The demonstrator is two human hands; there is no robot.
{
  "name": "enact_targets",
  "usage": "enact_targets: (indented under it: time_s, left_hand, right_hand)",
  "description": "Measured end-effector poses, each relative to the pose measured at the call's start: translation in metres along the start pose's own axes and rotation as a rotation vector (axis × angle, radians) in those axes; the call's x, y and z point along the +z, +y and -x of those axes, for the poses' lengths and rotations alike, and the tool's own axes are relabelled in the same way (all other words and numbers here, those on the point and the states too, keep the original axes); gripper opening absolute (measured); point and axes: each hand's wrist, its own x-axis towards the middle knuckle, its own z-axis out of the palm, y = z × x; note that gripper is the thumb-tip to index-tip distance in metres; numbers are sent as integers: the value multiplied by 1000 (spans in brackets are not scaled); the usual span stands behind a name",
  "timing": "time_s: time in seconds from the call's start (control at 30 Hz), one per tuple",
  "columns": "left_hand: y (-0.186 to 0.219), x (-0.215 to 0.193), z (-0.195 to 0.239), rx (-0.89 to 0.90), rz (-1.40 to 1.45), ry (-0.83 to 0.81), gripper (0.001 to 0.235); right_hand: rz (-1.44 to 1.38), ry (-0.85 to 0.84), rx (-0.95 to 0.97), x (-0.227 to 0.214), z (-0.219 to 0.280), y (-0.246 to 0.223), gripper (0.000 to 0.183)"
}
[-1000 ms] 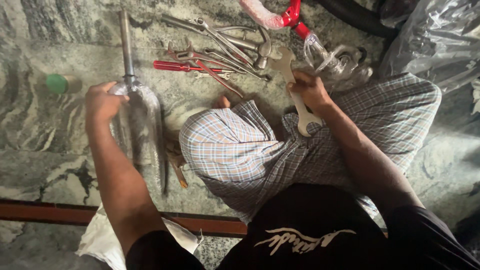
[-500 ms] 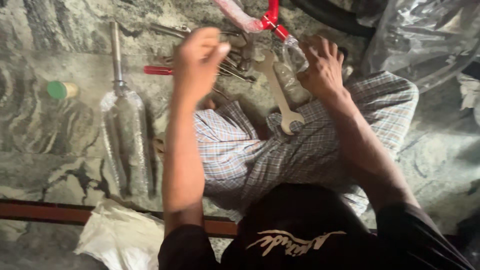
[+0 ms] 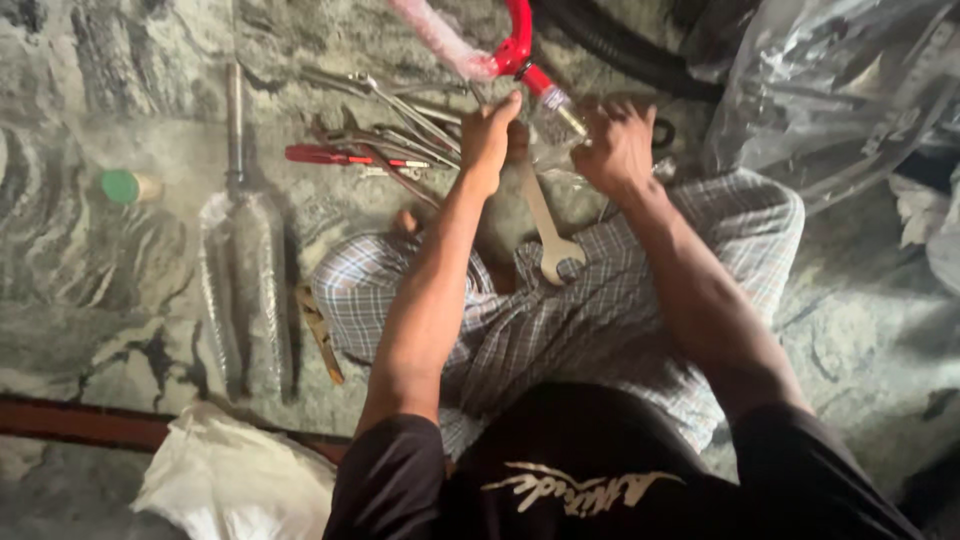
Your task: The person sits on the floor and assembles a red bicycle fork. They use a wrench to tighten a nut on the fork's steerer tube, remove protective plastic wrapping, and insert a metal tube into the fork assembly.
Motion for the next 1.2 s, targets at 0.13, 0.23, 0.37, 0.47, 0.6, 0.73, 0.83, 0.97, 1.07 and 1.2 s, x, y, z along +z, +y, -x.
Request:
enact_targets:
  time_s: [0.13,0.23,0.37,0.47,0.6,0.73,0.83,0.97,1.07,1.2]
  left_hand:
    - [5,-4,14,-195,659,-168,29]
    - [22,-11,1,-74,789,-136,25]
    - [26,-19,-2,70,719,7,22]
    - [33,-30,-2,166,736,32,21]
    - [51,-42,5,321,698,68,19]
    - [82,-52,15,397,699,157,19]
    - [95,-64,26,430,725,175,21]
    - [92,-73,41,460,702,215,25]
    - [93,-72,44,485,722,209,28]
    - [92,-73,41,481,631,295,28]
  right_hand:
    - [-197,-72,-56,-23,16,-53,40]
    - [-309,-22,-115,-32,6,-78,35]
    - [-448,334,-367,-29,8,-77,10]
    - [-679,511,153,-29,27,-47,7]
    - [-1070,424,544,-40,44,14,14]
    - [-71,-131,151,-53,53,21,42]
    - [-86,-198,62,-58,52,-17,75]
    - [-860,-238,206,-64,24,-68,83]
    - [-1048,-331,150,-61,-6,-92,89]
    - [-1050,-393,234,-64,-29,-114,102]
